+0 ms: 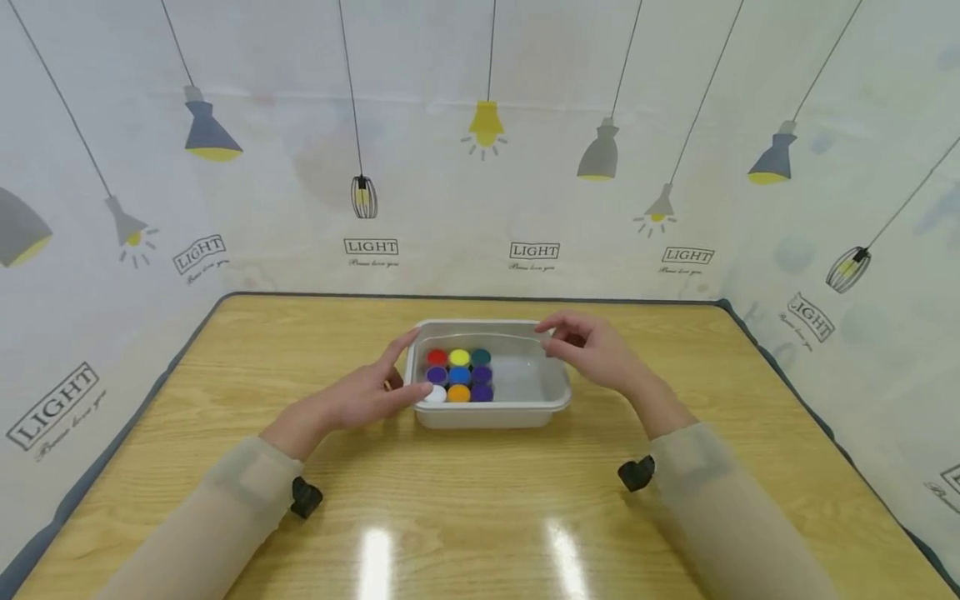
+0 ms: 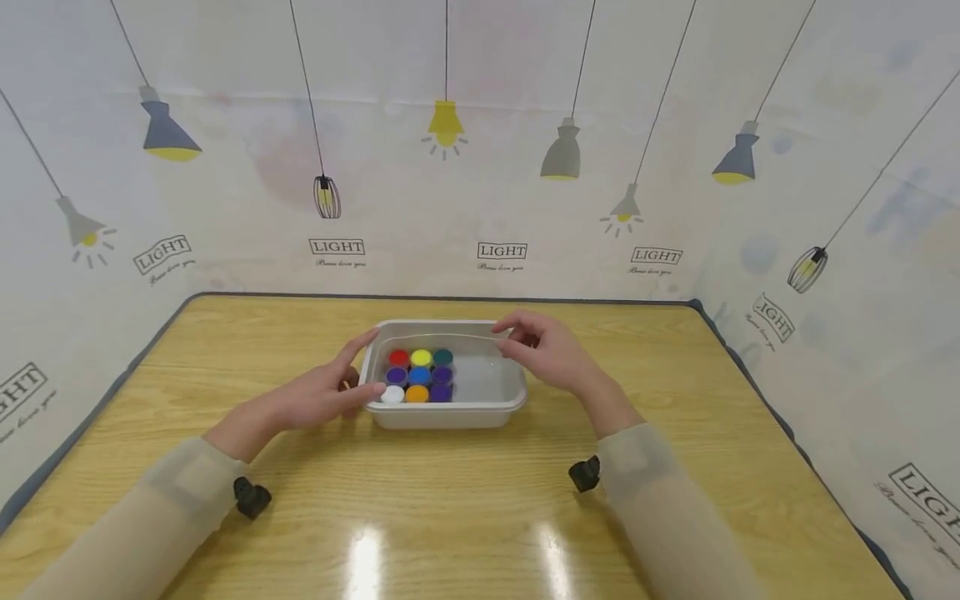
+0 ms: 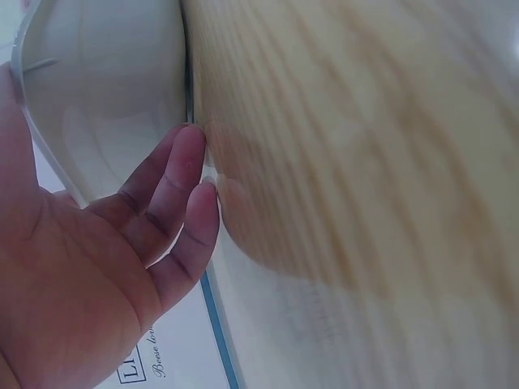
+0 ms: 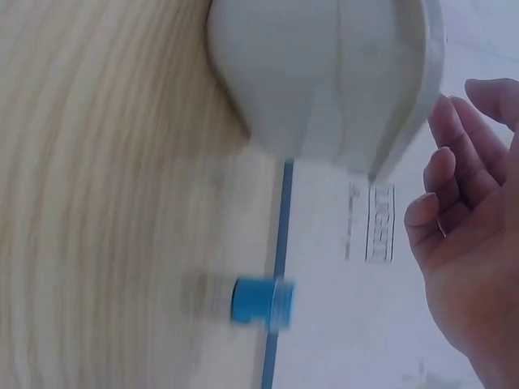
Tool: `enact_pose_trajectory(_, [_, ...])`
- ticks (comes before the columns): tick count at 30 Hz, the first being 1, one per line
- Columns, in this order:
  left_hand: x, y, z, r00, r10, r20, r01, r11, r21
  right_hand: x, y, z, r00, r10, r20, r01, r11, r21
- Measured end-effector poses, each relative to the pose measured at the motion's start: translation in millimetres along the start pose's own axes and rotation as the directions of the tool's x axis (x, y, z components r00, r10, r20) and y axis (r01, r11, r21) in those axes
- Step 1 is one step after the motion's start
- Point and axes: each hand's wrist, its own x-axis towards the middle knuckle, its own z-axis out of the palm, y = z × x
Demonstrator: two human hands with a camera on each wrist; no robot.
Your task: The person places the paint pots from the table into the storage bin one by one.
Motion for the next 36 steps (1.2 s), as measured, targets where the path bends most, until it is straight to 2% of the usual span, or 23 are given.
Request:
enact_pose_trajectory(10, [3.9,0.1,0.0,1.0,-0.006,-0.003,0.006,1.0,0.016,-36.4,44,-44,0.992,0.114,-0.052,-0.12,0.984,-0.131])
enact_pose_trajectory(14, [4.3,0.5,0.7,1.0,-0.002,-0.005,0.002,1.0,0.017,-42.5,54,-54,0.989,0.147,-0.028,-0.15,0.969,-0.194])
enact_pose_trajectory(20, [2.7,1.6,2.3,1.0,0.001,-0.009,0.0,1.0,0.012,-40.2,66,-60,0.985,0.173,0.007,-0.166,0.956,-0.242])
enact_pose_trajectory(27, [0.6,-0.9,3.4,1.0,0.005,-0.004,-0.005,1.0,0.006,-30.8,78,-58,0.977,0.21,0.034,-0.193,0.944,-0.269])
enact_pose_trajectory(36, [0.7,-1.0,2.0,1.0,0.001,-0.007,-0.001,1.0,0.001,-20.2,87,-53,0.965,0.26,0.039,-0.245,0.942,-0.23])
